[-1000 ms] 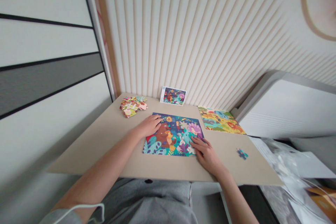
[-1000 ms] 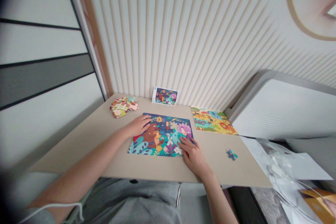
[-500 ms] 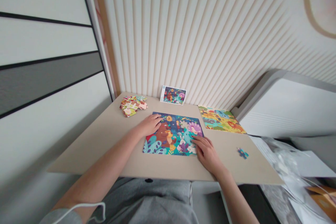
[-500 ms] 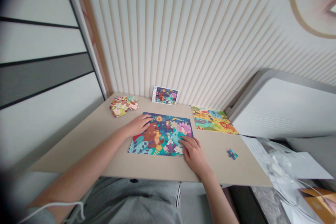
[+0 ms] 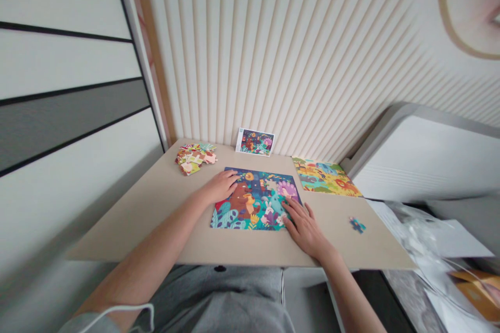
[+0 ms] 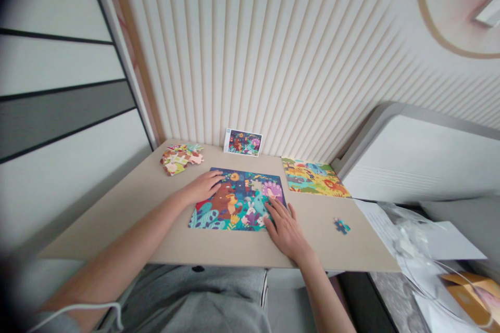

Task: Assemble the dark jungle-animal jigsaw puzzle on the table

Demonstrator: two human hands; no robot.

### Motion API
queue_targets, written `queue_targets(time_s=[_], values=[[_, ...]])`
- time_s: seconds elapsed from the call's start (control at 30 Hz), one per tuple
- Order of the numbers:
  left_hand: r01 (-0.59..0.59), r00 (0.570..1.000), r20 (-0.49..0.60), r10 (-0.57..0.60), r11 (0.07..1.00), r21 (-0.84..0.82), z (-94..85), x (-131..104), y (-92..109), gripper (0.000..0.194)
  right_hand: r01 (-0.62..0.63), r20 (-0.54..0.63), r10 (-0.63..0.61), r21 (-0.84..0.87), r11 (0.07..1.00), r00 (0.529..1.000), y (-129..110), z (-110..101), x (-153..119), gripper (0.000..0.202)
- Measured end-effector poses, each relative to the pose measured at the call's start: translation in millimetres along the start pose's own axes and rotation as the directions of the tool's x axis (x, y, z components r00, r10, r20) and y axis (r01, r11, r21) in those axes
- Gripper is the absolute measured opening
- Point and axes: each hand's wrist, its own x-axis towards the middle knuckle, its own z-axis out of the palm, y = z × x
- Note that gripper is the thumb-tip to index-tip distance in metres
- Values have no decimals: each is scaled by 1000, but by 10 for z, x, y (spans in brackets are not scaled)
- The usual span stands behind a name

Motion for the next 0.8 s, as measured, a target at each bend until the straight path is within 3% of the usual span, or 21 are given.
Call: queue_targets(time_s=[0.2, 0.57, 0.67, 0.73, 0.8], values=[[15, 1000, 5, -15, 1000, -22, -16, 5, 13, 38, 14, 26, -14, -6, 1000, 1000, -3, -14, 41, 49], [17, 999, 43, -16, 1000, -25, 24, 2, -58, 41, 52, -113, -50, 7, 999, 992, -22, -47, -35, 41], [23, 999, 32, -22, 999, -38, 20, 4, -50, 40, -100, -268, 72, -95, 990, 961, 260, -72, -167, 39], [28, 999, 25, -27, 999, -40, 22, 4, -43, 40, -315, -380, 232, -172, 934, 896, 571, -98, -358, 38], [29, 999, 23, -29, 999, -36, 31, 4, -41, 39, -535, -454, 393, -242, 810, 800, 924, -127, -608, 40]])
